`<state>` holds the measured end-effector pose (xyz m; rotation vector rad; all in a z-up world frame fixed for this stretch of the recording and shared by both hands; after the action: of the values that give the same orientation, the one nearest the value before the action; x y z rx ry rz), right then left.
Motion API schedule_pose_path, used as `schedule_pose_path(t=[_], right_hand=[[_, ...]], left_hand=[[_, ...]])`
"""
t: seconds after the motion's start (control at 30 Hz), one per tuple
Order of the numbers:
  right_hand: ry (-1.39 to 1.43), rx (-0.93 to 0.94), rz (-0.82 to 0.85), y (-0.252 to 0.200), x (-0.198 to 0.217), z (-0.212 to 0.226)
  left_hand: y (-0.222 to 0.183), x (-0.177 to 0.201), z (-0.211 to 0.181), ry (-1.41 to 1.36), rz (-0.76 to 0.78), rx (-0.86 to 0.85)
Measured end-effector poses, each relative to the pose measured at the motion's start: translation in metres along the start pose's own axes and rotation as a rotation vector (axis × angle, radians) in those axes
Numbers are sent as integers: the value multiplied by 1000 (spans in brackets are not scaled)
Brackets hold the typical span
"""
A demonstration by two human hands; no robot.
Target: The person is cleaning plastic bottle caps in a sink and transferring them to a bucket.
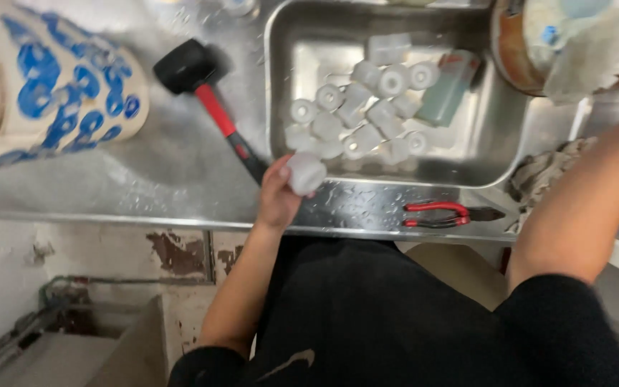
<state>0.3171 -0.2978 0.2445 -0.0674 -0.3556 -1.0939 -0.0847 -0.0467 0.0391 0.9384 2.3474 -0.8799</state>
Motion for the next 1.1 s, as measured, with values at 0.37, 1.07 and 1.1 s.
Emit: schedule_pose_path(t=[0.37, 1.07, 1.1], right_hand=[[270, -176, 268, -215, -297, 65], [543, -120, 165, -270, -425, 112], [498, -85, 174, -270, -428, 119]], left_hand=[[-1, 12, -27, -15, -19, 147], [-5, 108, -108, 113, -75, 162], [-2, 115, -102, 121, -66, 151]])
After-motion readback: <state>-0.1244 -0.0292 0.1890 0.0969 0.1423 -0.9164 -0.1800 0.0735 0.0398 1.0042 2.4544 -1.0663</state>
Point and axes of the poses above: each hand's wrist, its own y-axis towards the middle knuckle, its own x-axis out of the back of the hand, z = x × y, the point moved 9 cm from there along y, towards the middle knuckle, and after that the axes turned 3 degrees about y, right-handed, at the moved point
